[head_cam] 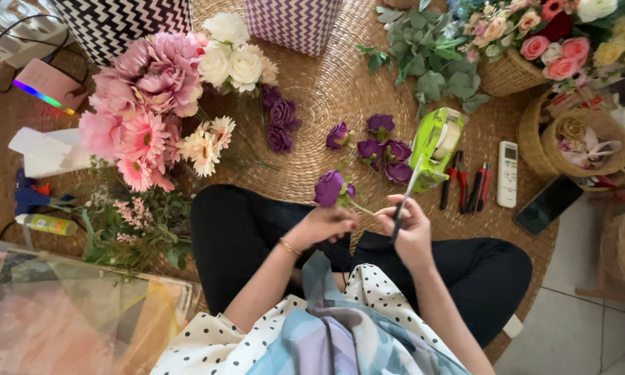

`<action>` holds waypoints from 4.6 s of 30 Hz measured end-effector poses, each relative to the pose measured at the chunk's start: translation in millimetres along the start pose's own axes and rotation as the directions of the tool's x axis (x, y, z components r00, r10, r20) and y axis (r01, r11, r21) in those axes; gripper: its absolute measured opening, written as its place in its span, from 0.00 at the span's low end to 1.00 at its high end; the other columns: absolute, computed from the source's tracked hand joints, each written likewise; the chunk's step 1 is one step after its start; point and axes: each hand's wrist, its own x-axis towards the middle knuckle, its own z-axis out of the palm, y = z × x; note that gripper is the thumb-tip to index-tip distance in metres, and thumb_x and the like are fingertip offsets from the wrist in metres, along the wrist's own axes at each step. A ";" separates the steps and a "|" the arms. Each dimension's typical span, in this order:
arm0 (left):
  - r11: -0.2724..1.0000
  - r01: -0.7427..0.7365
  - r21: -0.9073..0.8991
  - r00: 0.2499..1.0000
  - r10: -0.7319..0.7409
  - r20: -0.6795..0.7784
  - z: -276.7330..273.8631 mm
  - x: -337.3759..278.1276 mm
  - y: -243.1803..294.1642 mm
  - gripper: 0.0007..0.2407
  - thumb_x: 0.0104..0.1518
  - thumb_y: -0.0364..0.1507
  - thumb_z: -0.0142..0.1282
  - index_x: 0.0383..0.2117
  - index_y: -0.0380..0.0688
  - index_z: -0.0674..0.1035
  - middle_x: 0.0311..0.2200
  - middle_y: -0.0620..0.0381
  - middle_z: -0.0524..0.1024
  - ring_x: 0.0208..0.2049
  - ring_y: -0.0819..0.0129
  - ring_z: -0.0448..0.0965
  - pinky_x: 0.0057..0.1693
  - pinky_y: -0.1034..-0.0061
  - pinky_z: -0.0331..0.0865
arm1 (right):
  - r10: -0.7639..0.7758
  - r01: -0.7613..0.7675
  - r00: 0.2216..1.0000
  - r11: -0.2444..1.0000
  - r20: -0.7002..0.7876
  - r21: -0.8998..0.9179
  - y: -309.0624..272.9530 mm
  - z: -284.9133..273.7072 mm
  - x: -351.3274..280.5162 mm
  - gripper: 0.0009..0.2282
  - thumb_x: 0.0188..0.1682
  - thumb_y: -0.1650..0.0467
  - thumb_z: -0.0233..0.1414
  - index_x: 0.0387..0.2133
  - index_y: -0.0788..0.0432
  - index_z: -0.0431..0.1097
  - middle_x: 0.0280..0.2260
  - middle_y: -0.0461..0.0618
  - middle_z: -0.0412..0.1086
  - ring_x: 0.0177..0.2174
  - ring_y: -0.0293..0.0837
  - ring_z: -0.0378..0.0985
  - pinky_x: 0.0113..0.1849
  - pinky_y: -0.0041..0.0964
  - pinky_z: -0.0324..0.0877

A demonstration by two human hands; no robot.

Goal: The person sits on a woven mat and uses scissors to trim the stems of purple artificial flowers. They repeatedly pick up individual flowers, cut the stems, and place the trimmed flowers aside on the mat.

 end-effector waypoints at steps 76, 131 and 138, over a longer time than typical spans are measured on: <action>0.841 -0.164 -0.516 0.969 0.039 -0.243 -31.3 21.7 -14.7 0.21 0.52 0.16 0.56 0.53 0.46 0.69 0.35 0.49 0.75 0.29 0.58 0.82 0.32 0.71 0.82 | 0.159 -0.045 0.971 0.854 0.177 -0.519 38.3 -12.9 -10.5 0.26 0.23 0.68 0.71 0.42 0.49 0.76 0.27 0.50 0.78 0.29 0.36 0.77 0.35 0.33 0.71; 0.979 -0.177 -0.098 0.962 0.152 -0.226 -14.7 35.0 -65.0 0.22 0.49 0.11 0.50 0.52 0.38 0.68 0.25 0.48 0.76 0.19 0.64 0.80 0.29 0.75 0.78 | 0.229 -0.090 0.965 0.749 0.129 -0.657 38.6 4.8 -9.4 0.24 0.28 0.58 0.67 0.41 0.43 0.75 0.14 0.46 0.70 0.22 0.42 0.77 0.30 0.34 0.68; 0.979 -0.195 0.052 0.916 0.201 -0.348 -5.7 25.5 -28.1 0.20 0.50 0.13 0.51 0.49 0.43 0.68 0.29 0.51 0.71 0.18 0.70 0.75 0.29 0.80 0.74 | 0.303 -0.202 0.950 0.781 0.076 -0.590 28.2 10.7 -10.9 0.24 0.26 0.60 0.68 0.40 0.41 0.76 0.17 0.47 0.72 0.25 0.40 0.76 0.33 0.33 0.68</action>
